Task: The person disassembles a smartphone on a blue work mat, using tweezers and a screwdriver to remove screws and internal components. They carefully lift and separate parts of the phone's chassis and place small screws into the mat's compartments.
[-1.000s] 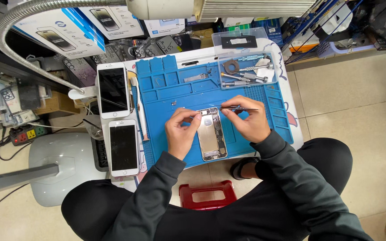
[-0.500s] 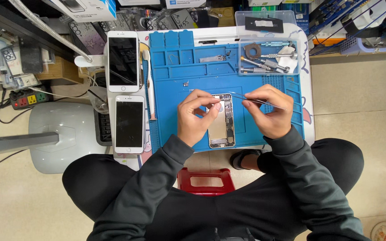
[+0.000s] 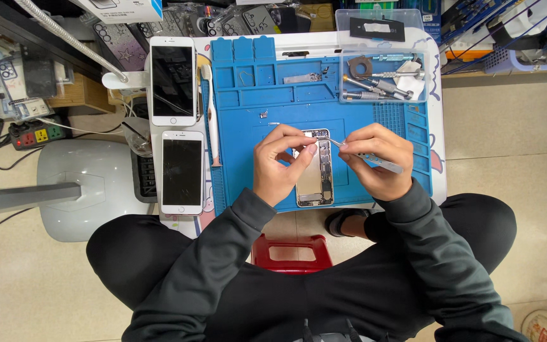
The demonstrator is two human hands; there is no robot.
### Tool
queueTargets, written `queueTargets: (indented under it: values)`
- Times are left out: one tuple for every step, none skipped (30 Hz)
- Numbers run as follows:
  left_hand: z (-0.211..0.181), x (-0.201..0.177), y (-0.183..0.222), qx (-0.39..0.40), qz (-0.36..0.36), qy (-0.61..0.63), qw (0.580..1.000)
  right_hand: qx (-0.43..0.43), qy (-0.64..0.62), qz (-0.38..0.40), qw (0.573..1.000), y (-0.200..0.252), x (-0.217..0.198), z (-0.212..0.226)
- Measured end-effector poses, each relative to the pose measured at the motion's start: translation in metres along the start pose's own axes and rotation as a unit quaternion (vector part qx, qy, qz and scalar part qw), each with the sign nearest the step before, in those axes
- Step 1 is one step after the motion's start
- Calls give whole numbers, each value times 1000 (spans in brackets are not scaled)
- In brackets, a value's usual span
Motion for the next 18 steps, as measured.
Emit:
queueTargets:
  values:
    - [1,0,1,-2,1,-1,1000,2,0,0,1000,1,1,1]
    - [2,0,1,-1,0,-5,1000,-1,2,0,1000,1,2,1]
    - [3,0,2,0,0,-10,1000,-5,5,1,1000,2,2,1]
    - [4,1,1,1,1,-10,1000,-5,5,1,1000,1,2,0]
    - [6,1,0,1,1,-12,1000,0,4,1,1000,1,2,0]
    - [7,1,2,-1,2,-15,1000,8,4,3,1000,2,2,0]
    - [7,2,3,-3,3,-15,1000,10,4,2,1000,3,2,0]
    - [8,2,3,-3,2,-14,1000,12,2,2,1000,2,2,0]
    - [8,3,2,-3,0,-12,1000,14,-1,1,1000,2,2,0]
    - [9,3,2,-3,0,-12,1000,14,-1,0,1000,2,2,0]
    - [9,2,2,-1,1,-12,1000,13,0,2,1000,2,2,0]
    - [10,2,3,-1,2,-13,1000,14,0,4,1000,2,2,1]
    - [10,2,3,-2,2,-13,1000,15,0,4,1000,2,2,1]
    - [10,2,3,-3,3,-13,1000,13,1,7,1000,1,2,1]
    - [10,1,3,-5,4,-13,1000,11,3,10,1000,1,2,2]
    - [9,1,2,-4,4,-13,1000,11,3,10,1000,-1,2,3]
    - [9,1,1,-3,3,-17,1000,5,10,18,1000,-2,3,4]
    - [9,1,2,-3,2,-20,1000,1,17,26,1000,-3,2,6]
Point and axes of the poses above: each hand's wrist, its own y-axis away from the middle knuckle, its own x-axis out of the palm, z = x × y, the point moved 2 cm from there along -y, towards the middle knuckle, and after that the axes turned 11 degrees about -z, right-handed, at the moved point
